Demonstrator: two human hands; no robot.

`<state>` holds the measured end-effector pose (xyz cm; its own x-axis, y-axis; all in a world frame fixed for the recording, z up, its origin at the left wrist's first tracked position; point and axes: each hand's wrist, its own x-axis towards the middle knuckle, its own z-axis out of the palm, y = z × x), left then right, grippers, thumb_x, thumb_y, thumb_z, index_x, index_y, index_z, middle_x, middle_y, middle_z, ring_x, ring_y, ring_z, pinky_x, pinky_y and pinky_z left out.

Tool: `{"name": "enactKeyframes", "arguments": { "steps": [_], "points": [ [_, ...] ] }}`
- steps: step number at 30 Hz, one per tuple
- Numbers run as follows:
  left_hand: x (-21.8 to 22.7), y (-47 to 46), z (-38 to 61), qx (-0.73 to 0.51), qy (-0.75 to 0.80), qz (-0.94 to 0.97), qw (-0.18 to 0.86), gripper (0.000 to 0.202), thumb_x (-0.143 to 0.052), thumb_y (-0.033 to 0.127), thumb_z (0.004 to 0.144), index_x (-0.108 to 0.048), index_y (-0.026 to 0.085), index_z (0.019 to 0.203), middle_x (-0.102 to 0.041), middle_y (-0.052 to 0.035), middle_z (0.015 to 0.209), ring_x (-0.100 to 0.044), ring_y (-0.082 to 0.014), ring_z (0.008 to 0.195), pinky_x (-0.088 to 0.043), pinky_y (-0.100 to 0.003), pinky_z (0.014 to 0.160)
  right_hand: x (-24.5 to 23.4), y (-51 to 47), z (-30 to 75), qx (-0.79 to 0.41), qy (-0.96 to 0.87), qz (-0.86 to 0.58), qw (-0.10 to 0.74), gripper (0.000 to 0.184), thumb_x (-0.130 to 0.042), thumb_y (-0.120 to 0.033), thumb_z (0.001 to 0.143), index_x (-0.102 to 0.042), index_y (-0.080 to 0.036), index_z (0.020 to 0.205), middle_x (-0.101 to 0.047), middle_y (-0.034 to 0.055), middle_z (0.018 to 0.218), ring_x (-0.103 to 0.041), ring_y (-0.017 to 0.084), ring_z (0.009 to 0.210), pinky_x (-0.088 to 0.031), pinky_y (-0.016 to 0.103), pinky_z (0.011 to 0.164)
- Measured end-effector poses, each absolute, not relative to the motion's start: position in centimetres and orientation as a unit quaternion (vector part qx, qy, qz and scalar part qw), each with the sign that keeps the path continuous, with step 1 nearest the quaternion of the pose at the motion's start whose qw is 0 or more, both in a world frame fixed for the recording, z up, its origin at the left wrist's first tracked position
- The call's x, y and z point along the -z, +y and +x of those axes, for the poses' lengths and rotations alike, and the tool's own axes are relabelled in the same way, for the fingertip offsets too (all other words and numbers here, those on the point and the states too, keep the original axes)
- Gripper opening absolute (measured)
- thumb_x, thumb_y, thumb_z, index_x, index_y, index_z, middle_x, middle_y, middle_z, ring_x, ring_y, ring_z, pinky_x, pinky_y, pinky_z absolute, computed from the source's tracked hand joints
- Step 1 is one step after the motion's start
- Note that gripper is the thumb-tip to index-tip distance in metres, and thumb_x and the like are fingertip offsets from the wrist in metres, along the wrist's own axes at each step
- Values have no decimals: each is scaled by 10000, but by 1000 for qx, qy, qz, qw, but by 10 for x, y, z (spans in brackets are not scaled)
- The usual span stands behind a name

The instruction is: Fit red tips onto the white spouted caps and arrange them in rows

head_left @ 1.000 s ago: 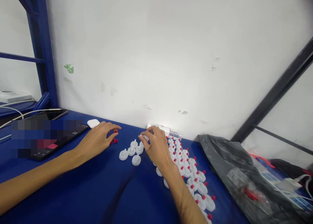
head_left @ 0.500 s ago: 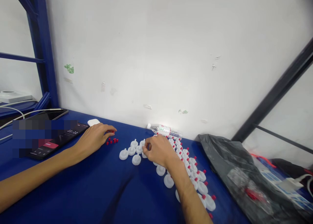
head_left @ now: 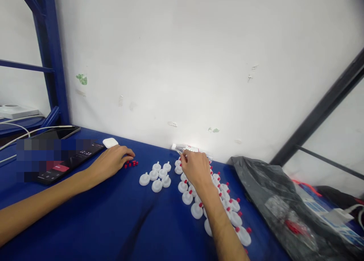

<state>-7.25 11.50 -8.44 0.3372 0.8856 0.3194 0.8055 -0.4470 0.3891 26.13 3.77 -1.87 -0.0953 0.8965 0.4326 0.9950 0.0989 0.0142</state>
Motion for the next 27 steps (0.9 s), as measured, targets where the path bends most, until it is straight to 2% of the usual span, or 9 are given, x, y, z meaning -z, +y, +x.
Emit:
{"name": "enactKeyframes", "arguments": {
  "steps": [3, 8, 13, 17, 19, 23, 27],
  "points": [
    [85, 116, -73, -238, 515, 818, 95, 506, -615, 694, 1104, -847, 245, 1105, -873, -115, 1166, -785, -334, 1136, -594, -514, 1034, 23, 41, 265, 135, -721, -666, 136, 223, -770, -400, 1156, -782, -206, 1046, -803, 11, 994, -794, 208, 943, -674, 457, 1002],
    [89, 119, -74, -236, 517, 816, 109, 488, -650, 692, 1091, -847, 246, 1091, -872, -108, 1146, -786, -322, 1102, -601, -504, 1019, 35, 44, 266, 95, -734, -663, 114, 216, -827, -382, 1117, -769, -200, 1017, -801, 17, 1039, -790, 214, 981, -680, 455, 994],
    [89, 119, -74, -237, 517, 815, 114, 484, -670, 698, 1090, -845, 246, 1093, -869, -88, 1135, -788, -310, 1085, -608, -489, 1005, 34, 44, 264, 78, -730, -653, 185, 157, -784, -366, 1145, -766, -211, 1125, -792, 25, 1082, -792, 217, 990, -685, 405, 922],
    [85, 115, -70, -243, 517, 813, 112, 478, -638, 679, 1107, -831, 247, 1039, -866, -80, 1089, -790, -302, 1041, -608, -483, 981, 30, 43, 257, 64, -740, -622, 247, 87, -737, -250, 1156, -733, -168, 1184, -754, -17, 959, -768, 190, 860, -682, 373, 833],
    [81, 111, -66, -263, 517, 808, 102, 460, -577, 618, 1117, -828, 247, 1011, -874, -107, 1095, -791, -340, 1056, -596, -516, 986, 29, 40, 251, 65, -758, -592, 267, 43, -728, -169, 1131, -727, -184, 1171, -773, 4, 999, -779, 211, 940, -665, 375, 880],
    [67, 93, -50, -332, 487, 805, 69, 460, -475, 535, 1118, -826, 239, 1104, -873, -161, 1206, -759, -427, 1168, -549, -560, 1049, 30, 33, 237, 83, -800, -517, 294, 144, -757, -119, 1095, -728, -214, 1201, -821, 59, 1145, -772, 258, 1153, -628, 380, 1004],
    [56, 65, -32, -367, 395, 841, 52, 444, -471, 558, 1153, -795, 261, 1088, -832, -89, 1072, -720, -348, 1061, -540, -463, 985, 33, 26, 220, 117, -839, -443, 294, 245, -835, -203, 1080, -733, -233, 1300, -841, 45, 1169, -775, 281, 1135, -616, 404, 1012]
  ]
}}
